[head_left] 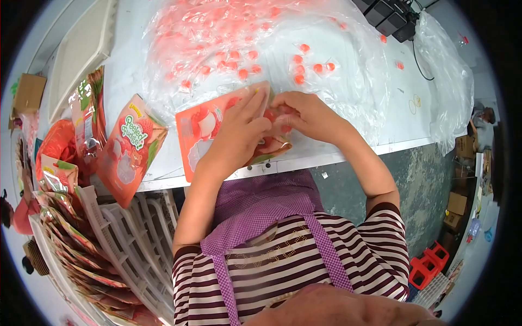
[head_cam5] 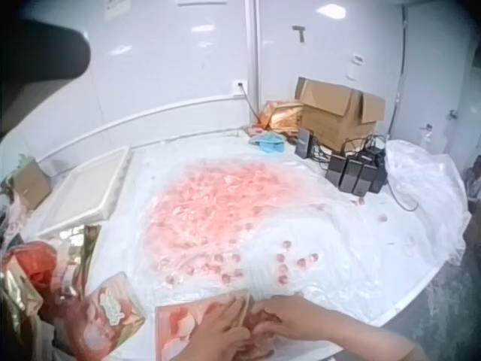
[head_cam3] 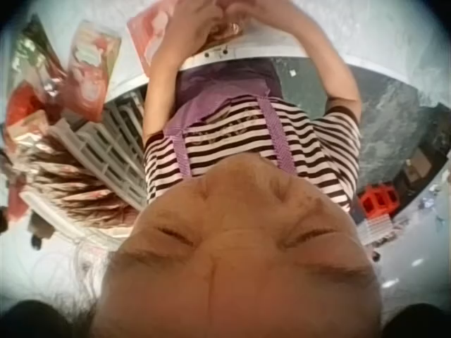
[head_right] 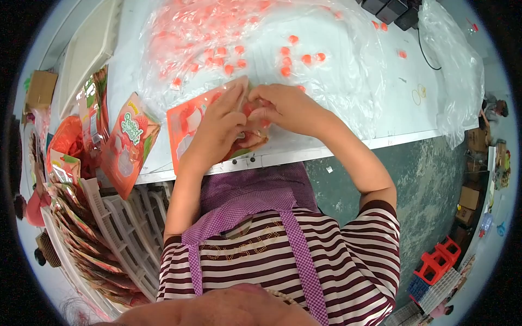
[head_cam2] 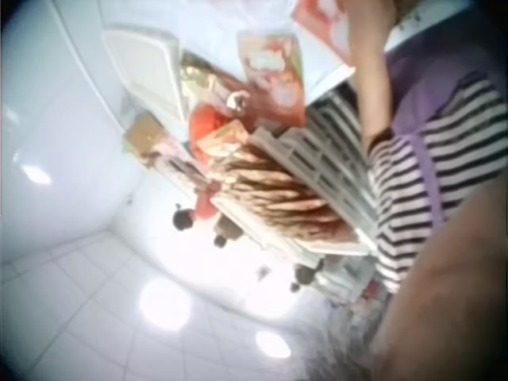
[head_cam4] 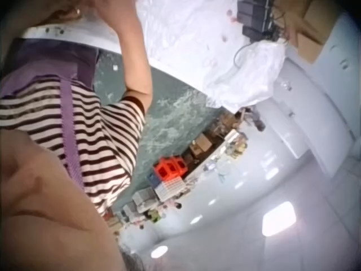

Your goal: Manually packing small pink candies into plastic pouches at a factory workstation.

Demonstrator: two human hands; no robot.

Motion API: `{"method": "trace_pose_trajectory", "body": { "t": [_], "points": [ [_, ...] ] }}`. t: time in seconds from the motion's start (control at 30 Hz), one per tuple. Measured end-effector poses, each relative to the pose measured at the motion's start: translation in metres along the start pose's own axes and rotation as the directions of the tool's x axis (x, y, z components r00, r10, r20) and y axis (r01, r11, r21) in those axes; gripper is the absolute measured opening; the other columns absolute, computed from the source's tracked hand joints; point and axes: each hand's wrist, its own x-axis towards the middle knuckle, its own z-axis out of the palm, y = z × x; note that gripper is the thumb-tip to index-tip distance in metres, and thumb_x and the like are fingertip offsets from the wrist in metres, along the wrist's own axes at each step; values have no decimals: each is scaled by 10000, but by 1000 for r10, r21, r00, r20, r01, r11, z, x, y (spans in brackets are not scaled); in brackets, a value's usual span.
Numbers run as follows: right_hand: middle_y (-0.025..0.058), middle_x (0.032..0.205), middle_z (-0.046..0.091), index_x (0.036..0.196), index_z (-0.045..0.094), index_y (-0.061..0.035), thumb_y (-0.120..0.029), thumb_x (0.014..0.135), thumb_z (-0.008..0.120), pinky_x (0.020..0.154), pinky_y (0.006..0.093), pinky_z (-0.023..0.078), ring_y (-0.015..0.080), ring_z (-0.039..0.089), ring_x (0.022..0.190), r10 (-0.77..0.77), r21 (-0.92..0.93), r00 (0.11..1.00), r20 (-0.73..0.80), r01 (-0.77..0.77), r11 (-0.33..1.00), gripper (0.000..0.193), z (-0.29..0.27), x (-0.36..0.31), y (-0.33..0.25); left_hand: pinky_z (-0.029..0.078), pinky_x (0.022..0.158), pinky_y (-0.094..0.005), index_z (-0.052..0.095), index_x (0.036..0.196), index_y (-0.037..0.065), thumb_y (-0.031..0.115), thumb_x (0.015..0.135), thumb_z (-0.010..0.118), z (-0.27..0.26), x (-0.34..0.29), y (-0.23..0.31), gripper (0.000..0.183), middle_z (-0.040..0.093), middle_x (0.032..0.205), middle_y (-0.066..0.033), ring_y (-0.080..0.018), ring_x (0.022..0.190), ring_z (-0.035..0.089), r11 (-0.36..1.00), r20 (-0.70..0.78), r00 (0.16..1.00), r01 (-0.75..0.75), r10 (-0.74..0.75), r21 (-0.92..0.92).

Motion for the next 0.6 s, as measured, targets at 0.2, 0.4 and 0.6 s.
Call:
{"method": "trace_pose_trajectory", "body": {
  "t": [0.2,0.4,0.6],
  "points": [
    [77,827,565,956,585,-41,-154,835,603,695,305,447,210,538,743,-177,-36,964,-199,173,984,167,5,0,-3,329,988,-432,538,843,48,10,738,604,2,-5,0,129,400,1344,-225,-401,1248,365,998,-21,999,36,-37,-44],
    [91,793,546,866,594,-24,-189,841,609,696,301,439,221,528,777,34,120,971,-237,-5,993,167,8,5,-14,316,997,-432,529,844,36,-24,724,602,2,-4,6,154,391,1344,-241,-394,1252,360,996,0,1000,7,-7,84],
    [79,816,577,942,576,-48,-261,869,578,685,323,452,235,553,788,-362,-291,864,-350,267,919,225,20,3,-1,351,948,-443,556,811,47,67,760,584,8,2,7,62,456,1282,-235,-395,1229,386,997,-61,998,21,-25,-77]
  ]
}}
